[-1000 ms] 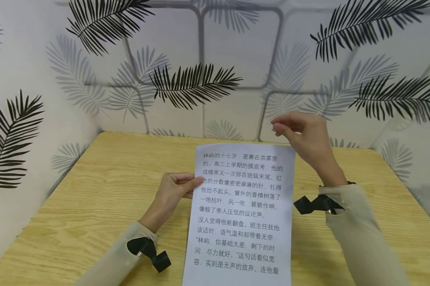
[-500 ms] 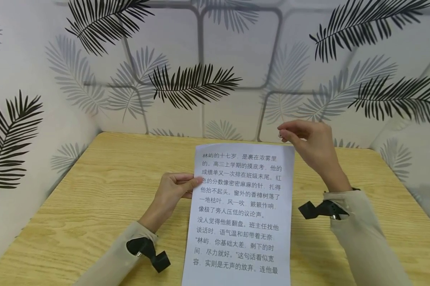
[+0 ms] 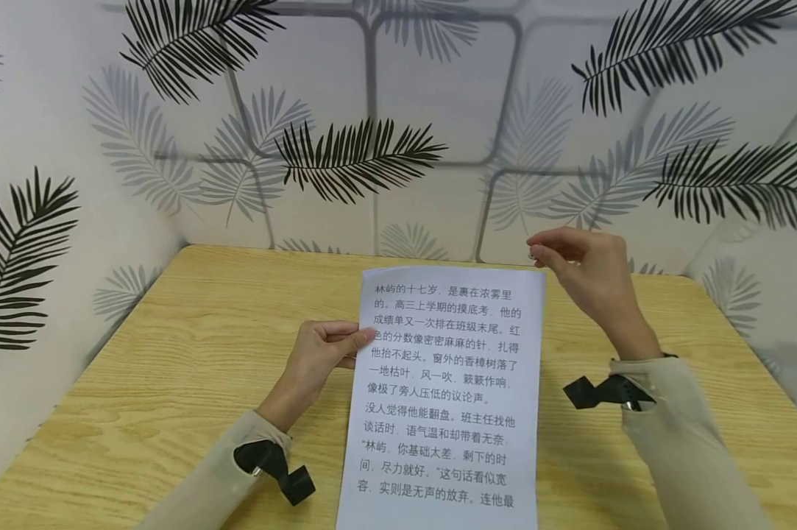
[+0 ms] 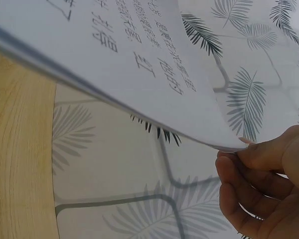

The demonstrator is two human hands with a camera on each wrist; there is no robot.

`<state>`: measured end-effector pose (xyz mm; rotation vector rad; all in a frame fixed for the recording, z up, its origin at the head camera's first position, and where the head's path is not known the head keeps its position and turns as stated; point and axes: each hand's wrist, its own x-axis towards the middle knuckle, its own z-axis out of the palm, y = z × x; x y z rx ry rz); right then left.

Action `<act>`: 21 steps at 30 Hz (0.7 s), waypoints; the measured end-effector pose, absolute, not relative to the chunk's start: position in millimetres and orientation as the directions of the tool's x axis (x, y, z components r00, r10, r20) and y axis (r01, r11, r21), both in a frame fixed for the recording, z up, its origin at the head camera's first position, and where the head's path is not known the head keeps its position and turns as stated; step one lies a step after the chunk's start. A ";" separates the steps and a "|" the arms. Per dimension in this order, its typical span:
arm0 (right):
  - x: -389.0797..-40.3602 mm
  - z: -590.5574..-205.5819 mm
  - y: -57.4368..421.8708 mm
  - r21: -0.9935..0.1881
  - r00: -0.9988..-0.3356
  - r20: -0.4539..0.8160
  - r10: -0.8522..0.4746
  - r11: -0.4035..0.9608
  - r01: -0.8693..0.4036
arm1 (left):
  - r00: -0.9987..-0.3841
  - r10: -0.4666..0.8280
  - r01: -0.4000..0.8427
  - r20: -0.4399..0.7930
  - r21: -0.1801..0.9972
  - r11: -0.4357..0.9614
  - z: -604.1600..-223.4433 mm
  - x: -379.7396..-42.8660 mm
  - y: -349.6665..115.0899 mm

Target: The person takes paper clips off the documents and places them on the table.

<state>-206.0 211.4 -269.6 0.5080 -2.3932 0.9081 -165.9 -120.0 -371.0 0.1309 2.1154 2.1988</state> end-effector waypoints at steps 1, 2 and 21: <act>-206.1 -270.2 212.7 -0.489 -0.791 0.592 -0.155 0.710 -0.506 | -0.992 0.122 -0.003 0.001 0.999 -0.036 -371.0 -165.9 -120.0; -206.2 -270.8 214.0 -0.484 -0.790 0.594 -0.155 0.715 -0.504 | -0.992 0.124 -0.003 0.001 0.999 -0.034 -371.0 -165.7 -120.1; -209.2 -288.7 238.0 -0.428 -0.777 0.604 -0.179 0.750 -0.505 | -0.993 0.121 -0.015 -0.012 1.000 -0.027 -371.4 -165.0 -120.3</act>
